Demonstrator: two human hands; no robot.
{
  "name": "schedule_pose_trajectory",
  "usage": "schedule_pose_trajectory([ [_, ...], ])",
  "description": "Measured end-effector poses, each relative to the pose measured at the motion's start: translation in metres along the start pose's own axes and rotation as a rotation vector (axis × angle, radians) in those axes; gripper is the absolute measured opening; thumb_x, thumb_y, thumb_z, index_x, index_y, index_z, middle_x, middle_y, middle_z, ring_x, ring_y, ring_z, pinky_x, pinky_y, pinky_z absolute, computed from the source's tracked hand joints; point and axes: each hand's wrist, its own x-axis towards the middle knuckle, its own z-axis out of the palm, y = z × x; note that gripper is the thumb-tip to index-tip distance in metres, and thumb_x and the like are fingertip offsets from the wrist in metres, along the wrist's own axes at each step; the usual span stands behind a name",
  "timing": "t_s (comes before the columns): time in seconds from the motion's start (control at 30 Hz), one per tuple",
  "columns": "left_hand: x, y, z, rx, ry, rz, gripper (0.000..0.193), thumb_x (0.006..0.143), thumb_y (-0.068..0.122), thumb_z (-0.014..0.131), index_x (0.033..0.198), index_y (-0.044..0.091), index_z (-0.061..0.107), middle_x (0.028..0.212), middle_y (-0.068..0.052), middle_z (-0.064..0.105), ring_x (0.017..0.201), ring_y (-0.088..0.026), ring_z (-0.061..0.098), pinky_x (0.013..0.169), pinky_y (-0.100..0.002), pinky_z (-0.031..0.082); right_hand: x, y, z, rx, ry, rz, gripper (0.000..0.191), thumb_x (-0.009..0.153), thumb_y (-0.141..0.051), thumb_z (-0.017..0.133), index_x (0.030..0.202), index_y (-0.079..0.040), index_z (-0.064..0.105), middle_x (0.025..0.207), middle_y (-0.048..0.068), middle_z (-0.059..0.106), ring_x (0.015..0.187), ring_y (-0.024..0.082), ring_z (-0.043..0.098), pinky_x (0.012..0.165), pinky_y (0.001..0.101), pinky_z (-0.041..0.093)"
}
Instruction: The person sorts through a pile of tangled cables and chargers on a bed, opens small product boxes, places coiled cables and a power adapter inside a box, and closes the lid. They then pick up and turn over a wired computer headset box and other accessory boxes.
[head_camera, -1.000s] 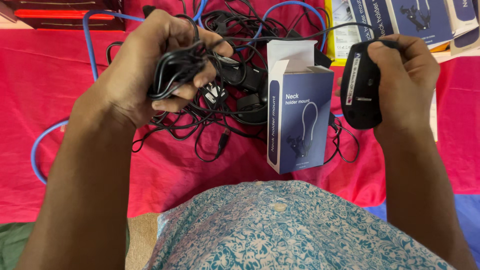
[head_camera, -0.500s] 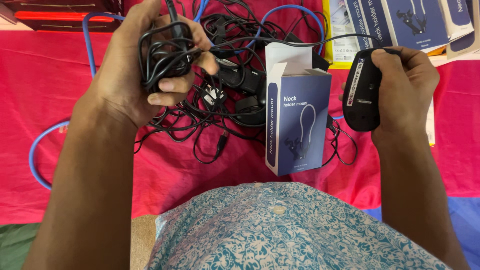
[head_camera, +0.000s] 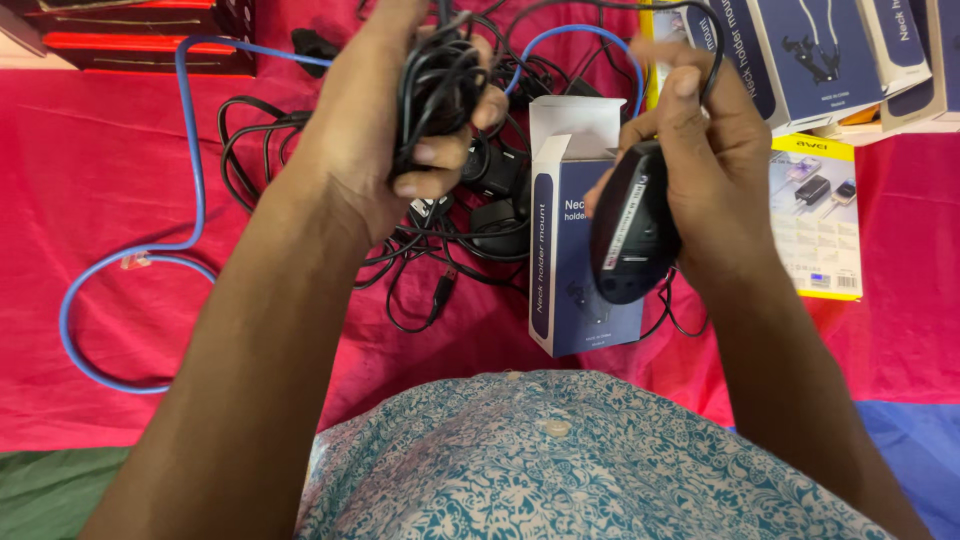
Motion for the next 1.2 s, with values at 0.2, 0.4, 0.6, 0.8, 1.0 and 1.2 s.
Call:
schedule_pose_trajectory([
  [0.2,0.002,-0.013,0.008,0.052,0.015,-0.073,0.051,0.098,0.059,0.039,0.094,0.014,0.062,0.068,-0.003,0.061,0.040,-0.006,0.030,0.033,-0.024,0.016,0.014,0.009,0.013,0.164,0.135,-0.030,0.035,0.119,-0.031,0.045,0.146,-0.009,0.040,0.085,0.017,0.064,0.061,0.026,0.068,0.060,0.0363,0.061],
  [0.4,0.002,-0.028,0.012,0.194,0.146,-0.241,0.053,0.098,0.059,0.035,0.087,0.016,0.064,0.058,0.002,0.056,0.039,-0.008,0.036,0.034,-0.026,0.019,0.027,0.015,0.020,0.290,0.153,0.235,0.041,0.110,-0.043,0.043,0.122,-0.004,0.046,0.084,0.018,0.065,0.061,0.032,0.071,0.053,0.0382,0.061],
  [0.6,-0.003,-0.027,0.005,0.314,0.191,-0.288,0.056,0.100,0.057,0.032,0.083,0.012,0.062,0.057,0.000,0.058,0.039,-0.009,0.037,0.034,-0.027,0.020,0.028,0.018,0.025,0.026,0.133,0.343,0.058,0.103,-0.061,0.032,0.114,-0.005,0.043,0.084,0.022,0.067,0.053,0.030,0.069,0.042,0.0361,0.056],
  [0.8,0.002,-0.020,-0.004,0.056,0.177,-0.198,0.048,0.102,0.055,0.035,0.092,0.012,0.055,0.064,-0.002,0.062,0.039,-0.008,0.034,0.032,-0.026,0.017,0.029,0.019,0.027,0.226,-0.106,0.172,0.074,0.107,-0.055,0.035,0.158,-0.002,0.027,0.162,0.019,0.048,0.071,0.028,0.072,0.064,0.0380,0.063],
  [1.0,0.009,-0.034,0.003,0.028,0.272,-0.214,0.050,0.101,0.053,0.038,0.086,0.009,0.057,0.069,-0.002,0.061,0.046,-0.011,0.047,0.034,-0.027,0.027,0.022,0.017,0.038,0.567,-0.178,0.172,0.074,0.111,-0.051,0.035,0.170,-0.011,0.013,0.168,0.017,0.042,0.065,0.017,0.064,0.059,0.0335,0.057],
  [1.2,0.018,-0.033,-0.002,-0.186,0.202,-0.010,0.038,0.102,0.045,0.043,0.082,0.014,0.054,0.069,-0.004,0.056,0.051,-0.018,0.052,0.038,-0.032,0.039,0.031,0.022,0.046,-0.058,-0.342,0.228,0.058,0.109,-0.041,0.039,0.153,-0.004,0.043,0.141,0.014,0.057,0.058,0.015,0.067,0.050,0.0310,0.060],
])
